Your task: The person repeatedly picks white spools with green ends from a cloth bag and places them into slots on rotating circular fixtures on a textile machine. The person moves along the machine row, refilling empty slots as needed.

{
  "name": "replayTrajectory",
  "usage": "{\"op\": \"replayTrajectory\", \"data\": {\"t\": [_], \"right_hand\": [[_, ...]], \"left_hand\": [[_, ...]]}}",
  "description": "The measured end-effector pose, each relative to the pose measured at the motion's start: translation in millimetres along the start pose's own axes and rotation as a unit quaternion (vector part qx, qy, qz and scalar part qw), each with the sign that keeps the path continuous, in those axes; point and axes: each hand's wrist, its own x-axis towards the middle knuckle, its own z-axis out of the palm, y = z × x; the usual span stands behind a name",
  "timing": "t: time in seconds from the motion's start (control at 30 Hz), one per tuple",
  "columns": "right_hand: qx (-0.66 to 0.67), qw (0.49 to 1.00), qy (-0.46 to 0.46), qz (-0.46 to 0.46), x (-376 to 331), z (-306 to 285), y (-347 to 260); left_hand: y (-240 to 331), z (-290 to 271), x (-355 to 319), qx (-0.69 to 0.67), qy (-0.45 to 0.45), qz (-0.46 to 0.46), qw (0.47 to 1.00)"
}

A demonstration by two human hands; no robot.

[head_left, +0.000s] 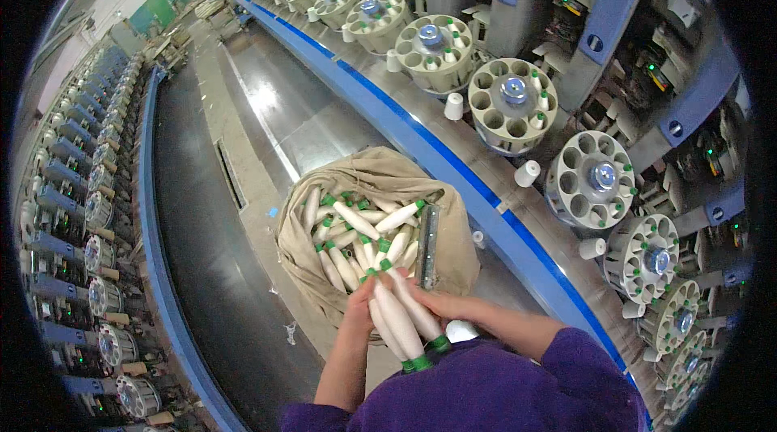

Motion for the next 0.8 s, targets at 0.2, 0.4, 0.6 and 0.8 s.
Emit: {"op": "replayTrajectory", "data": {"t": [0.2, 0.4, 0.6, 0.8], "right_hand": [[-0.489, 0.649, 0.522, -0.257, 103, -79, -70], [-0.593, 0.722, 0.320, -0.155, 117, -107, -103], [-0.275, 0.852, 0.182, -0.407, -7, -89, -140], [0.077, 0.876, 0.105, -0.464, -70, -81, -130]], "left_hand": [[-16, -59, -59, -0.162, 0.113, 0.018, 0.980], [0, -77, -89, -0.093, 0.155, 0.117, 0.977], [77, 31, -32, 0.271, 0.143, 0.178, 0.935], [73, 163, 34, 0.316, -0.064, 0.162, 0.932]]}}
